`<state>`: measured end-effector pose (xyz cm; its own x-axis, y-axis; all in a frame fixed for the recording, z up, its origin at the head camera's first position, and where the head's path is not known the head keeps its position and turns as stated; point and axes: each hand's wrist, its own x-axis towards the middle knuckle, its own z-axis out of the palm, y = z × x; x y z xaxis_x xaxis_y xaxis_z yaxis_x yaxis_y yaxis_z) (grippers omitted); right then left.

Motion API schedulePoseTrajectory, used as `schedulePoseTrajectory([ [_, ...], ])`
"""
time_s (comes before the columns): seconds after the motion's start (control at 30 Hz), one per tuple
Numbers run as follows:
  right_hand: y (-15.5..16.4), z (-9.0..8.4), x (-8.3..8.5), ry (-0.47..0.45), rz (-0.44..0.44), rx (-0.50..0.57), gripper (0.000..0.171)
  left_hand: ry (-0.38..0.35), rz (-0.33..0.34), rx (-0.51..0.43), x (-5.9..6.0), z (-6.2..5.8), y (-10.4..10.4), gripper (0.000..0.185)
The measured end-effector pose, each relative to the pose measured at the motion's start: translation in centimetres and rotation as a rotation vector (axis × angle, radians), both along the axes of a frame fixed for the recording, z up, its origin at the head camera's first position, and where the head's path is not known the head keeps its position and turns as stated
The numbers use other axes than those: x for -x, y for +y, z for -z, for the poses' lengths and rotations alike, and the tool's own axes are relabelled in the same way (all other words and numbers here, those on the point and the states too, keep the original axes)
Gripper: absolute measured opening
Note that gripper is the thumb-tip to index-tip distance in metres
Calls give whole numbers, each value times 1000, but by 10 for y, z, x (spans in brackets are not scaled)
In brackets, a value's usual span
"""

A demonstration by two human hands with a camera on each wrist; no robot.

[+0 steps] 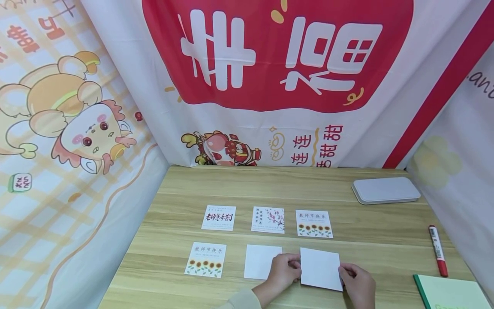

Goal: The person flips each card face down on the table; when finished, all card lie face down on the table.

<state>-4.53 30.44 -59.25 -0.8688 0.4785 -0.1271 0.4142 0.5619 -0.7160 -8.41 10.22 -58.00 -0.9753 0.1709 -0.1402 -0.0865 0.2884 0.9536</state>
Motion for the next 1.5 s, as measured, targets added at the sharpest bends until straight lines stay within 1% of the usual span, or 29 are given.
schedulePoseTrajectory([
  [0.13, 1, 1, 0, -4, -15, -23, 22, 14, 11, 18, 0, 0, -1, 38],
  [0.4, 2, 2, 0, 6, -46, -55, 22, 13, 19, 29, -1, 1, -1, 39],
  [0.63, 2, 2, 2, -7, -58, -45, 22, 28, 38, 58, 0, 3, -1, 40],
  [0.87, 3, 3, 3, -24, -69, -60, 23, 42, 50, 75, 0, 3, -1, 41],
  [1.1, 2, 4, 4, -43, -54, -59, 24, 58, 56, 96, 0, 2, 0, 40],
  [1.33, 1, 7, 7, -48, -24, -66, 23, 19, 64, 91, 0, 2, 0, 41],
  [1.5, 3, 8, 7, -43, -32, -45, 27, 26, 69, 91, 1, 2, 0, 44],
])
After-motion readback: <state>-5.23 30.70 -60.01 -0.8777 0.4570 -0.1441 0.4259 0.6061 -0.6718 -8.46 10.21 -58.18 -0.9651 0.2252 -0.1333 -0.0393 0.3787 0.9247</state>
